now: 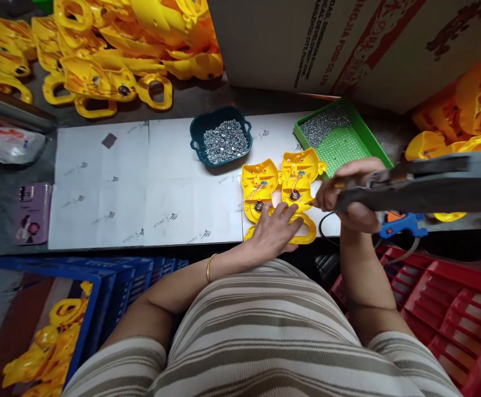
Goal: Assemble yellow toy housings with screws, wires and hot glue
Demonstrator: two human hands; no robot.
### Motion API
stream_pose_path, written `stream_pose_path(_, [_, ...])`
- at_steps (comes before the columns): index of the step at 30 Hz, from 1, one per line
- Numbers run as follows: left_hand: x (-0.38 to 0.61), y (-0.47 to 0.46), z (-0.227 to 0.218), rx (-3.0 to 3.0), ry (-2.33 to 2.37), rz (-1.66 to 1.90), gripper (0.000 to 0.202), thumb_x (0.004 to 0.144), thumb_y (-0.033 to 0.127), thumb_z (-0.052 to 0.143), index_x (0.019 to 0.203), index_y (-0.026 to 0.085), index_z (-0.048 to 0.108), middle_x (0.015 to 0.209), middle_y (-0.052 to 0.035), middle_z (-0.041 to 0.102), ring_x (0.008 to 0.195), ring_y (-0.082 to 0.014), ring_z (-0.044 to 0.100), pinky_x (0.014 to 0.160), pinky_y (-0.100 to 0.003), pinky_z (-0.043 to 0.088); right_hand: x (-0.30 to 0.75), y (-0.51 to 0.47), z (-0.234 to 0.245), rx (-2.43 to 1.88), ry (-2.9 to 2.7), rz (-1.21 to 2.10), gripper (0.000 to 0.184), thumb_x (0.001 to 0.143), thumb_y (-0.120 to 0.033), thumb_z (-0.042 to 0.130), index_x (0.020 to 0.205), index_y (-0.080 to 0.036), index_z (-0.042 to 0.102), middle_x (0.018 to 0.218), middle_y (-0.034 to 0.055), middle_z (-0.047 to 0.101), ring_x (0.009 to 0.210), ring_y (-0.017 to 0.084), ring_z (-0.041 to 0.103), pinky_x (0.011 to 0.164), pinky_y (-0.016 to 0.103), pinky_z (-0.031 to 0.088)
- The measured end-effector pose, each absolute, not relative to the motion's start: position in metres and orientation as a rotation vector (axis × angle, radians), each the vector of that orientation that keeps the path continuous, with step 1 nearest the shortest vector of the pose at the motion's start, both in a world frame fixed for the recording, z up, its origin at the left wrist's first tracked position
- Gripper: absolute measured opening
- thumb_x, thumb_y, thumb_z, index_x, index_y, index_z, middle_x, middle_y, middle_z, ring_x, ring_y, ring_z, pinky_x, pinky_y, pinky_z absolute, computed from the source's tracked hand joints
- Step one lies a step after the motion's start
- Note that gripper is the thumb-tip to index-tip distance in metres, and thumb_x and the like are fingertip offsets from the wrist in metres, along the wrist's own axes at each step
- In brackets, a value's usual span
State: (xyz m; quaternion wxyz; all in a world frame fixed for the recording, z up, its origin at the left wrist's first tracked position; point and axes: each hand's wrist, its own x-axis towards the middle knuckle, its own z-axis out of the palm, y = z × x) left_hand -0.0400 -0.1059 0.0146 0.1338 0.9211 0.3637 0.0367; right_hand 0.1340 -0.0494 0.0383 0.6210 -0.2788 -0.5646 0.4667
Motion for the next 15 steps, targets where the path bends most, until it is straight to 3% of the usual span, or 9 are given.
stream_pose_path(4, [-0.058,-0.095,0.021,2.701,1.017,0.499,0.041,0.082,0.058,0.065,0.105,0.023,0.068,0.125,-0.0087,0.063,0.108,-0.0283,0.054,0.088,-0.047,0.04,0.142,-0.057,0.058,-0.476,-1.277,1.002,0.03,0.076,-0.038,0.065,0.102,-0.025,0.066,0.048,-0.0063,0.05,0.033,0.012,0.045,0.03,0.025,0.039])
stream_pose_path(8, [-0.11,-0.022,0.026,2.531,1.461,0.838,0.027,0.095,0.04,0.051,0.099,0.023,0.071,0.095,-0.0058,0.069,0.092,-0.0227,0.059,0.084,-0.042,0.045,0.15,-0.063,0.058,-0.526,-1.216,0.938,0.027,0.076,-0.038,0.064,0.098,-0.022,0.066,0.047,-0.0057,0.051,0.031,0.012,0.043,0.029,0.027,0.04])
stream_pose_path(11, [-0.152,0.051,0.013,2.414,1.673,0.723,0.027,0.088,0.038,0.059,0.102,0.019,0.073,0.09,-0.0096,0.068,0.09,-0.0253,0.06,0.084,-0.041,0.046,0.15,-0.068,0.055,-0.538,-1.187,0.924,0.027,0.076,-0.036,0.063,0.098,-0.02,0.067,0.048,-0.0046,0.053,0.032,0.012,0.044,0.03,0.028,0.041])
stream_pose_path(15, [-0.177,0.104,-0.016,2.343,1.554,0.394,0.036,0.068,0.038,0.079,0.096,0.016,0.075,0.077,-0.0067,0.067,0.074,-0.0219,0.062,0.074,-0.034,0.048,0.146,-0.075,0.052,-0.604,-1.189,0.903,0.027,0.075,-0.037,0.066,0.098,-0.022,0.067,0.051,-0.0039,0.056,0.034,0.014,0.048,0.031,0.028,0.042])
